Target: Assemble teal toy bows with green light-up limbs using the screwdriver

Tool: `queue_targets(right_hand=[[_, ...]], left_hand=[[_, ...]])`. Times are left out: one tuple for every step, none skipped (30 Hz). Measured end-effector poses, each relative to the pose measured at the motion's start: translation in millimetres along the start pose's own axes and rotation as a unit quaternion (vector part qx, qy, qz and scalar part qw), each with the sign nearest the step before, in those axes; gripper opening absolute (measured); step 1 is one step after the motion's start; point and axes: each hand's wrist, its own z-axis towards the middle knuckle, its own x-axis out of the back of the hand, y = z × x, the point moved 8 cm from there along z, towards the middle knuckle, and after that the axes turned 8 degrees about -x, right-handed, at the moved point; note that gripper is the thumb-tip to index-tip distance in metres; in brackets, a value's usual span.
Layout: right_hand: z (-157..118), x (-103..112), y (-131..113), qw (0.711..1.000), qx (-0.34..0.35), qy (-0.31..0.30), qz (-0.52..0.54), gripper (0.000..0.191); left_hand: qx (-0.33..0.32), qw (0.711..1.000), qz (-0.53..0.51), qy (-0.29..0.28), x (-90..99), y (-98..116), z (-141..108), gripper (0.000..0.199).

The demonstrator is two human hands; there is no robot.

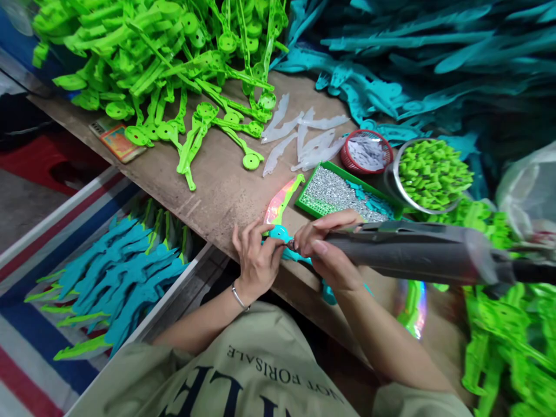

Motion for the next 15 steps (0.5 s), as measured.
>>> queue_targets(right_hand=[[0,0,1,1.000,-0.001,0.001,-0.001,0.020],[-1,0,1,1.000,-0.001,0.002,-0.002,0.019],[-1,-1,1,1.000,0.000,0.002,-0.003,0.019],[-1,-1,2,1.000,0.001,0.000,-0.002,0.019],[-1,-1,2,1.000,0.003,-0.001,0.000,0.019],[-2,-1,2,1.000,0.004,-0.003,0.005,0.019],[-2,-1,2,1.000,0.003,-0.006,0.008,0.019],[-2,-1,3,1.000,-0.001,-0.010,0.009,0.019],[-2,-1,4,1.000,-0.005,-0.013,0.004,0.019],[-1,0,5,1.000,-0.010,-0.014,-0.005,0.020],[0,0,6,1.000,-0.014,-0.014,-0.017,0.020],[2,1,6,0.999,-0.015,-0.010,-0.027,0.020],[4,2,7,0.999,-0.013,-0.002,-0.034,0.020],[6,3,8,0.999,-0.011,0.007,-0.038,0.020],[8,4,10,0.999,-0.011,0.016,-0.039,0.020]], left_hand=[[-0.002,1.000,-0.001,0.004,1.1,0,0,0.015],[-0.004,1.000,-0.003,0.008,2.1,0,-1,0.014],[-0.006,1.000,-0.006,0.012,3.0,0,-1,0.014],[-0.008,1.000,-0.009,0.015,3.8,0,-2,0.015],[-0.010,1.000,-0.012,0.018,4.4,1,-2,0.015],[-0.011,1.000,-0.017,0.020,4.8,1,-3,0.015],[-0.013,0.999,-0.021,0.022,4.8,1,-3,0.016],[-0.014,0.999,-0.024,0.023,4.6,1,-4,0.017],[-0.015,0.999,-0.025,0.022,3.8,1,-4,0.018],[-0.013,0.999,-0.023,0.019,2.4,1,-5,0.018],[-0.010,1.000,-0.016,0.014,0.6,0,-5,0.020],[-0.005,1.000,-0.007,0.009,-1.4,-1,-5,0.028],[0.001,1.000,0.003,0.004,-3.5,-2,-6,0.042],[0.006,1.000,0.013,0.000,-5.5,-3,-6,0.060],[0.009,1.000,0.021,-0.003,-7.2,-4,-7,0.076]])
